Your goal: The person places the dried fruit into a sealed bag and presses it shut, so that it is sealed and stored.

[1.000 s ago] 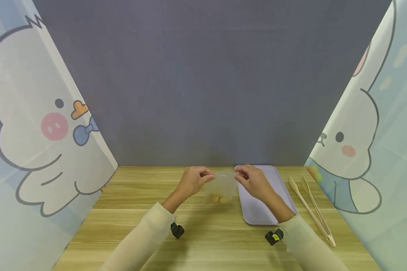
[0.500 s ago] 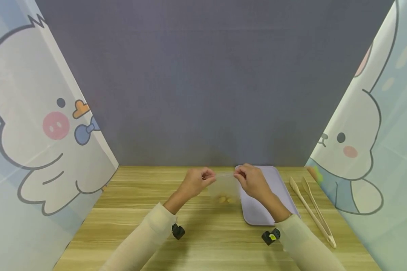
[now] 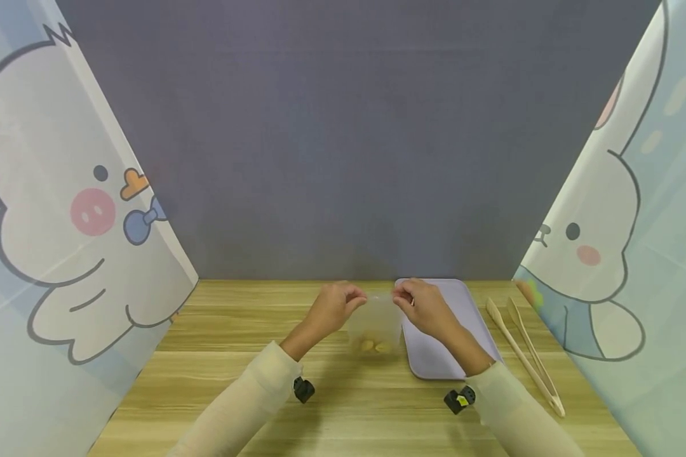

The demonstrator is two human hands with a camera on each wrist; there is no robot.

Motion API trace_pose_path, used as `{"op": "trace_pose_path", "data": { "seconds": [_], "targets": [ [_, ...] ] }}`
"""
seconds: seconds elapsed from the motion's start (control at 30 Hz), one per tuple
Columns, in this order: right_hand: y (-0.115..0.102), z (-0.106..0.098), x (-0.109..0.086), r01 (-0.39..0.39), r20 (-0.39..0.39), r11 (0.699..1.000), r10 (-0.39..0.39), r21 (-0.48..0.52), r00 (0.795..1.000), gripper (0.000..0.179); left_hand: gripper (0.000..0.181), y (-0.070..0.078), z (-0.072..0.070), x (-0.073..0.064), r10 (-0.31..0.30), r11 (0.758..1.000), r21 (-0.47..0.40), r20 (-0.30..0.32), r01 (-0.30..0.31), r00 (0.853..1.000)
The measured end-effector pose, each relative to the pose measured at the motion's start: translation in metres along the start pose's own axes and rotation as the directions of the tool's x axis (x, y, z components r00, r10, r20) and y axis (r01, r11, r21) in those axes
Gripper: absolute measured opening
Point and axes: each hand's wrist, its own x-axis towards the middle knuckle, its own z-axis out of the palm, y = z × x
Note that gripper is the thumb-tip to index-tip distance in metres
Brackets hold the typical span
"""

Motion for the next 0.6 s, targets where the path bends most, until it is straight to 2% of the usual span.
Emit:
{"op": "trace_pose_path", "data": {
  "seconds": [0.17, 0.43, 0.6],
  "targets": [
    [-0.007, 0.001, 0.001, 0.039, 0.042, 0.999, -0.04, 0.01, 0.998, 0.008, 0.005, 0.0, 0.002, 0.0, 0.009, 1.0, -0.006, 0.007, -0.009, 1.0],
    [-0.01, 0.007, 0.001, 0.046, -0.007, 0.999, -0.046, -0.015, 0.999, 0.01, 0.014, 0.001, 0.004, 0.001, 0.02, 0.998, -0.066, 0.069, -0.015, 0.997],
    [-0.01, 0.01, 0.001, 0.06, -0.002, 0.998, -0.06, 0.002, 0.998, 0.008, 0.011, 0.004, 0.007, 0.001, 0.051, 0.998, -0.04, 0.043, -0.049, 0.998]
  ]
}}
